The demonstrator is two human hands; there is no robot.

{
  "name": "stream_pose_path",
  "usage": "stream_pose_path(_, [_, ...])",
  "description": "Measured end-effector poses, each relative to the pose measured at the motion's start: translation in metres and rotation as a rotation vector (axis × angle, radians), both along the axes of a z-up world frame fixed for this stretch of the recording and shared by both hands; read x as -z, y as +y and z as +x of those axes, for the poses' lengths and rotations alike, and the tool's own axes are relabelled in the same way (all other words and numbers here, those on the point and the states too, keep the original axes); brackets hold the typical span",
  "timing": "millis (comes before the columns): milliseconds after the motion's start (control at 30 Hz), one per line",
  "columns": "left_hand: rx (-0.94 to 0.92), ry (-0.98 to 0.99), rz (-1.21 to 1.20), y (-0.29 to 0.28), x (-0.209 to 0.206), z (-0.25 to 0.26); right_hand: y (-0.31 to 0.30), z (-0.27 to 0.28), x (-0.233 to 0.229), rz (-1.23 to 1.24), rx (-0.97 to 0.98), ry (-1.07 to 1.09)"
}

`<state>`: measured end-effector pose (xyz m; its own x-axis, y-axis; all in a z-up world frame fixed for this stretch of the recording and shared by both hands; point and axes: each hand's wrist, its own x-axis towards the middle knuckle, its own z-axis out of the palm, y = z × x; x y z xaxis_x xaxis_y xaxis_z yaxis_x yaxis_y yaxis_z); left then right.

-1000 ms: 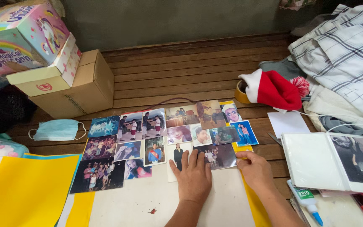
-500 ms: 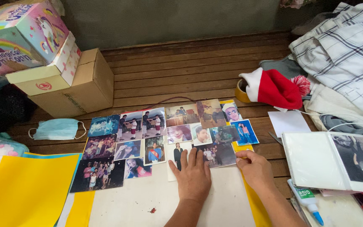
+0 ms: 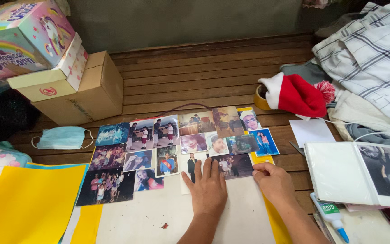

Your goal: The person flips through a photo album, removes a photograph, applies glue to a white card, and places the photograph onto a large board with other photos. They then lift the board to view the arrangement.

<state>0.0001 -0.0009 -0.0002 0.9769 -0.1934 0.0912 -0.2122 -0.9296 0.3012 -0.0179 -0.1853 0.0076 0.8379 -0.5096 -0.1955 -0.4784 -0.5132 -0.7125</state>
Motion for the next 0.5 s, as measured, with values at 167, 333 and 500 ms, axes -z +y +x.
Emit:
stream_pose_path(167, [0.002,-0.028,-0.066,0.0009,-0.0005,0.0002,0.0006,0.0009,0.0021,-0.021,-0.005,-0.028])
stream_pose_path(333, [0.026,-0.065,-0.079,0.0024,-0.0009,-0.0008,-0.002,0.0016,0.0065,-0.069,-0.018,-0.027])
stream_pose_path(500, [0.022,-0.027,-0.076,0.0029,-0.0018,-0.0004,-0.0024,0.0008,0.0087,-0.048,-0.029,-0.049])
